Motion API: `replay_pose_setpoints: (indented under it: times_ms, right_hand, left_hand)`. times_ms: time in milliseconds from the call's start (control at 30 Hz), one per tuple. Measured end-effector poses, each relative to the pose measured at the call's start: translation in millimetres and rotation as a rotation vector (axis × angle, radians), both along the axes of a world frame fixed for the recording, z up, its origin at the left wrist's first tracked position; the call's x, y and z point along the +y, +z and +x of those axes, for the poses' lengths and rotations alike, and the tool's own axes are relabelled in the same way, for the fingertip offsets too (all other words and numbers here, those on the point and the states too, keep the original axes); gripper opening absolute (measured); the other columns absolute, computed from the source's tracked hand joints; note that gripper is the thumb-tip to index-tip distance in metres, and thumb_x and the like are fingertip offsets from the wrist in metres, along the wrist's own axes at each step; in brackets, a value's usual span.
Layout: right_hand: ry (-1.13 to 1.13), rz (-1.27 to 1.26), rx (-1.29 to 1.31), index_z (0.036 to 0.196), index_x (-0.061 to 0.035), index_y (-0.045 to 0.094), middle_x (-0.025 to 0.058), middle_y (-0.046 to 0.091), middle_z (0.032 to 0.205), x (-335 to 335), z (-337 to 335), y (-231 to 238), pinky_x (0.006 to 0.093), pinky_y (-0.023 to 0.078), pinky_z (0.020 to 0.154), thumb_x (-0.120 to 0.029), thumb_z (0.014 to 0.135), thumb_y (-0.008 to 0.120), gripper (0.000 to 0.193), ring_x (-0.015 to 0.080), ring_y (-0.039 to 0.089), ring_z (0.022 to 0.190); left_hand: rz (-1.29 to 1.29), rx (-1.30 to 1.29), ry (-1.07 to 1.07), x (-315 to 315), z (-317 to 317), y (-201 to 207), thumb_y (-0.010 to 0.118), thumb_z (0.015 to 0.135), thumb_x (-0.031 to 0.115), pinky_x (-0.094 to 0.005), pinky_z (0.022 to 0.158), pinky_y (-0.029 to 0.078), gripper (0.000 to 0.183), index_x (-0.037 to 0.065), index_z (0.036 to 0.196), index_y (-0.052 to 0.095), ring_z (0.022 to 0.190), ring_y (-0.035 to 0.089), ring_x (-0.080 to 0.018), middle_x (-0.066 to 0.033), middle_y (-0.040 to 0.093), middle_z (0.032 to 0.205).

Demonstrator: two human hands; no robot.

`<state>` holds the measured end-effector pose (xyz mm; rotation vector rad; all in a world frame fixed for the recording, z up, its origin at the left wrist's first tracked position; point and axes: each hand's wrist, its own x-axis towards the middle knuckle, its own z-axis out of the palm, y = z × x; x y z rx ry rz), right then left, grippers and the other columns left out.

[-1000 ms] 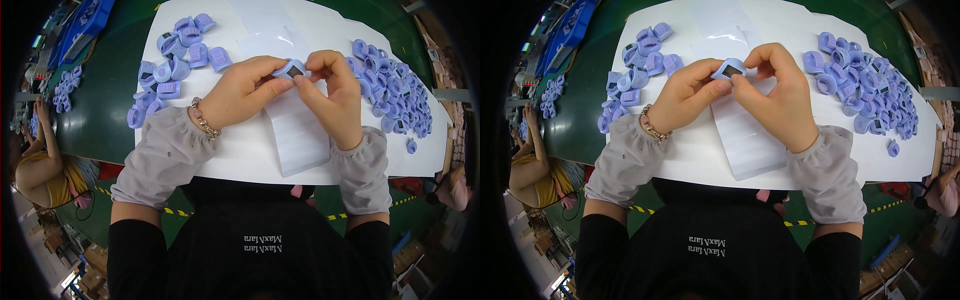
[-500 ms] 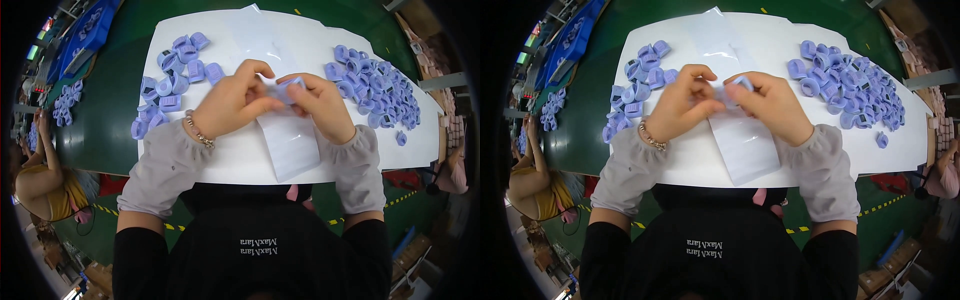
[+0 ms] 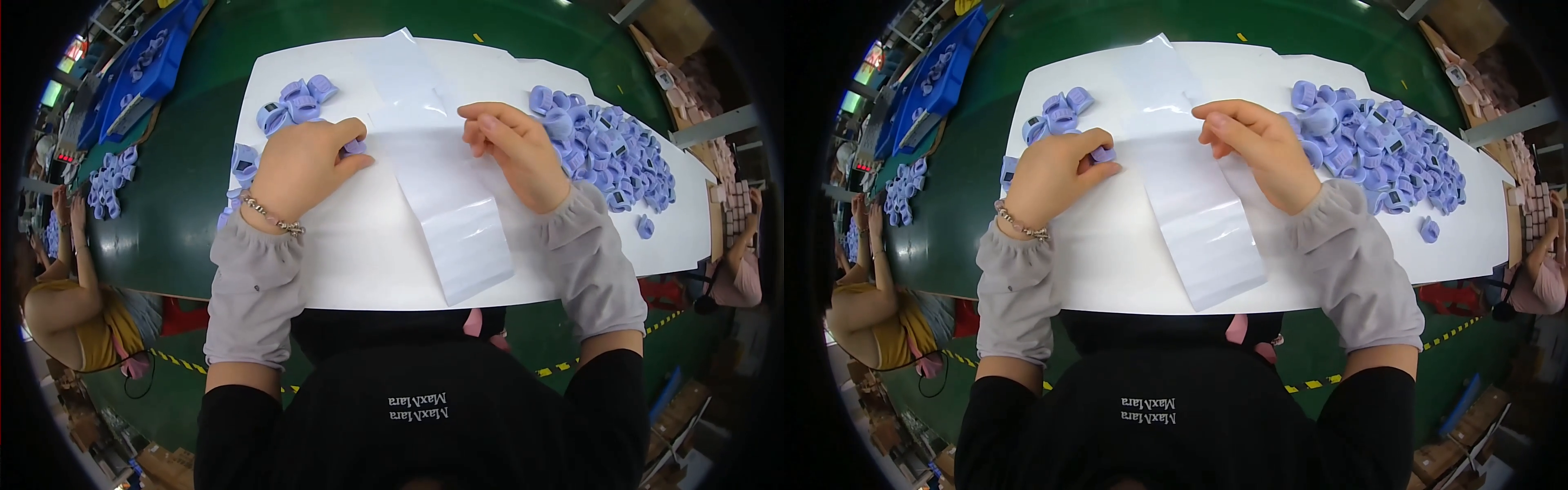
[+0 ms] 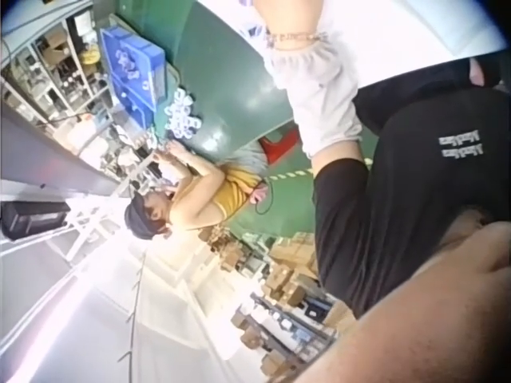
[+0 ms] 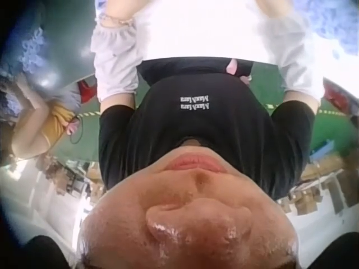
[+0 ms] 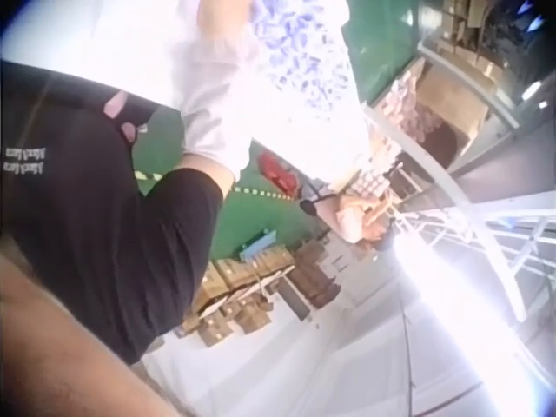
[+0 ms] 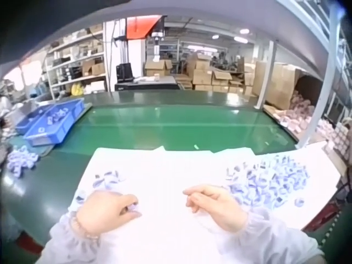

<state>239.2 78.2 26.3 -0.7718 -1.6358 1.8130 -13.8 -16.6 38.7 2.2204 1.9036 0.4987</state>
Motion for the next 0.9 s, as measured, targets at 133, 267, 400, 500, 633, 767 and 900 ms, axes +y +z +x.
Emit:
replay_pose_setpoints:
  times_ms: [133,267,400,500,633,767,900]
  right_hand:
    - [0.007,0.051,0.016,0.114,0.0006,0.06,0.0042,0.058,0.09,4,-6,-8,0.0256,0.041,0.08,-0.02,0.095,0.05,0.03,0.0113,0.05,0.083]
    - [-0.195,0.12,0.051,0.112,-0.0005,0.061,0.0032,0.06,0.091,-4,-15,-15,0.0234,0.041,0.081,-0.019,0.094,0.051,0.027,0.0098,0.052,0.086]
    - [-0.265,0.259,-0.049,0.113,-0.0008,0.061,0.0029,0.061,0.093,9,-6,-28,0.0217,0.041,0.081,-0.018,0.094,0.052,0.027,0.0085,0.053,0.087]
    - [-0.444,0.329,-0.156,0.116,-0.0014,0.06,0.0027,0.06,0.097,11,-2,-26,0.0205,0.041,0.08,-0.014,0.093,0.053,0.027,0.0081,0.053,0.088]
    - [-0.148,0.55,-0.169,0.123,-0.0007,0.055,0.0039,0.06,0.102,-4,-8,-21,0.0212,0.041,0.082,-0.011,0.093,0.052,0.033,0.0089,0.053,0.088]
    - [0.112,0.292,-0.028,0.133,0.0006,0.044,0.0079,0.056,0.115,-20,-16,-17,0.0266,0.042,0.09,-0.008,0.092,0.052,0.043,0.0126,0.052,0.102]
    - [0.188,0.088,0.075,0.136,0.0019,0.04,0.0114,0.052,0.125,-16,-15,-15,0.0323,0.041,0.097,-0.005,0.091,0.053,0.047,0.017,0.05,0.114]
  left_hand:
    - [0.061,-0.2,0.077,5,2,-2,0.071,0.081,0.024,-0.0284,0.048,0.041,0.025,0.003,0.084,0.056,0.052,0.056,-0.018,-0.0072,0.055,0.057]
    - [-0.064,-1.068,0.134,5,26,-8,0.07,0.085,0.024,-0.0202,0.046,0.036,0.027,0.004,0.079,0.052,0.053,0.051,-0.006,-0.0008,0.051,0.056]
    - [-0.249,-1.244,0.091,1,48,-18,0.066,0.088,0.028,-0.0192,0.046,0.036,0.027,0.007,0.08,0.051,0.051,0.047,-0.0052,-0.0004,0.053,0.058]
    - [-0.393,-1.343,0.055,6,44,-23,0.056,0.094,0.034,-0.0186,0.046,0.034,0.03,0.007,0.083,0.051,0.05,0.044,-0.0055,-0.0024,0.054,0.06]
    - [-0.465,-1.665,-0.057,11,41,-25,0.042,0.099,0.039,-0.0181,0.047,0.032,0.035,0.007,0.087,0.051,0.052,0.042,-0.0059,-0.0043,0.056,0.065]
    - [-0.58,-1.678,-0.101,7,50,-19,0.044,0.099,0.038,-0.0181,0.047,0.032,0.033,0.007,0.09,0.053,0.053,0.041,-0.0057,-0.0022,0.055,0.066]
    - [-0.51,-1.479,-0.1,8,46,-26,0.047,0.098,0.036,-0.0182,0.048,0.031,0.03,0.007,0.093,0.054,0.054,0.04,-0.0051,0.0007,0.051,0.064]
